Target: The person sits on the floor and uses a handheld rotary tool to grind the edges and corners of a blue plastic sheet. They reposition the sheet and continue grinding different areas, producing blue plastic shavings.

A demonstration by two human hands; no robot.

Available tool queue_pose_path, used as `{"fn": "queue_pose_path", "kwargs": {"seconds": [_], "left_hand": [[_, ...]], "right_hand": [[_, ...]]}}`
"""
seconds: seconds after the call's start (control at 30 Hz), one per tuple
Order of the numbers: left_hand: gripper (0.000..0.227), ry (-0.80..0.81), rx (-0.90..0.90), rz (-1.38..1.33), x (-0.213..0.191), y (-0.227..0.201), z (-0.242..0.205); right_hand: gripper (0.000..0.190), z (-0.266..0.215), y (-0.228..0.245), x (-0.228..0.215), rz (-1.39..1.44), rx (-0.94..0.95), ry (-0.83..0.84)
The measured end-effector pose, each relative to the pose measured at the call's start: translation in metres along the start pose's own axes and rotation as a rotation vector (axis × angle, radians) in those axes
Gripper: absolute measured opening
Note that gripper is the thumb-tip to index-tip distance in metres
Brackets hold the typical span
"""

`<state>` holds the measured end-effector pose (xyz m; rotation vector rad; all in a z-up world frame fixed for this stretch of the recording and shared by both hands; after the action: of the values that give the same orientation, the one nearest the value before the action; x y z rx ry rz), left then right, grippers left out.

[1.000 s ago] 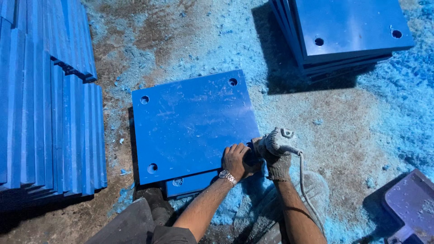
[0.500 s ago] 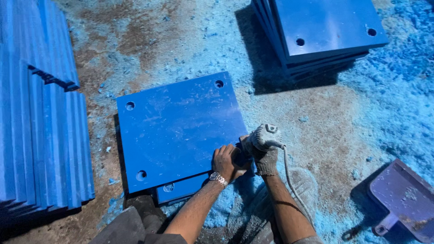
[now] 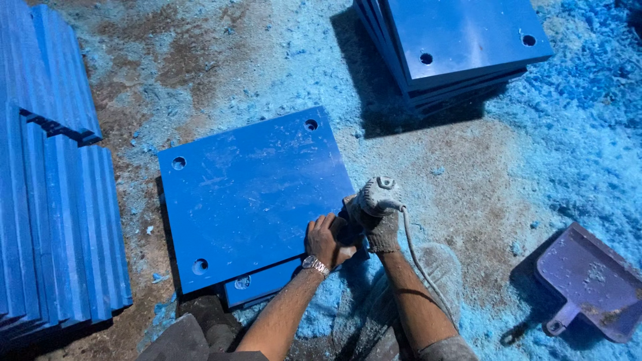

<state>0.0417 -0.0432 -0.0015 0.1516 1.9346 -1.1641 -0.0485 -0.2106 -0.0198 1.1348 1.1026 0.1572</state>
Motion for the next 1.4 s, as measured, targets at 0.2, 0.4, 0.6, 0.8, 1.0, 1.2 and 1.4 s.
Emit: {"fn": "queue_pose_path", "kwargs": {"seconds": [0.2,0.4,0.6,0.8,1.0,1.2,1.4], "left_hand": [[0.101,-0.003,0.012,0.07,0.011,0.005,0.004],[0.084,0.044,0.011,0.06,0.003,0.001,0.003],[0.063,-0.019,0.115,0.05,-0.012,-0.014,-0.006],[0.061,-0.081,0.194,0.038,-0.019,-0.02,-0.004],[0.063,-0.103,0.206,0.06,-0.015,-0.016,-0.004],[0.065,-0.101,0.19,0.105,-0.013,-0.013,-0.004],[0.066,-0.044,0.181,0.081,-0.011,-0.01,-0.002]], "right_hand": [[0.036,0.005,-0.002,0.005,0.668,0.033,-0.058],[0.042,0.011,-0.012,0.017,0.758,0.036,0.013],[0.037,0.018,-0.005,0.023,1.227,0.187,0.012],[0.022,0.012,0.029,0.002,0.487,-0.206,-0.043],[0.016,0.028,0.014,0.017,1.388,0.016,0.03],[0.027,0.024,0.04,-0.002,0.399,-0.229,-0.064],[0.022,0.035,0.044,0.003,0.853,-0.077,0.051]]}}
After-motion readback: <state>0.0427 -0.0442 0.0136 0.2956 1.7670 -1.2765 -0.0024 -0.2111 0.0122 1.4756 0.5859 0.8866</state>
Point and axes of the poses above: each hand's wrist, its own z-axis towards the middle knuckle, its own x-axis out of the palm, y = z × x, the point moved 5 cm from there along z, towards the middle knuckle, and after that the axes turned 8 degrees about y, right-handed, at the moved point
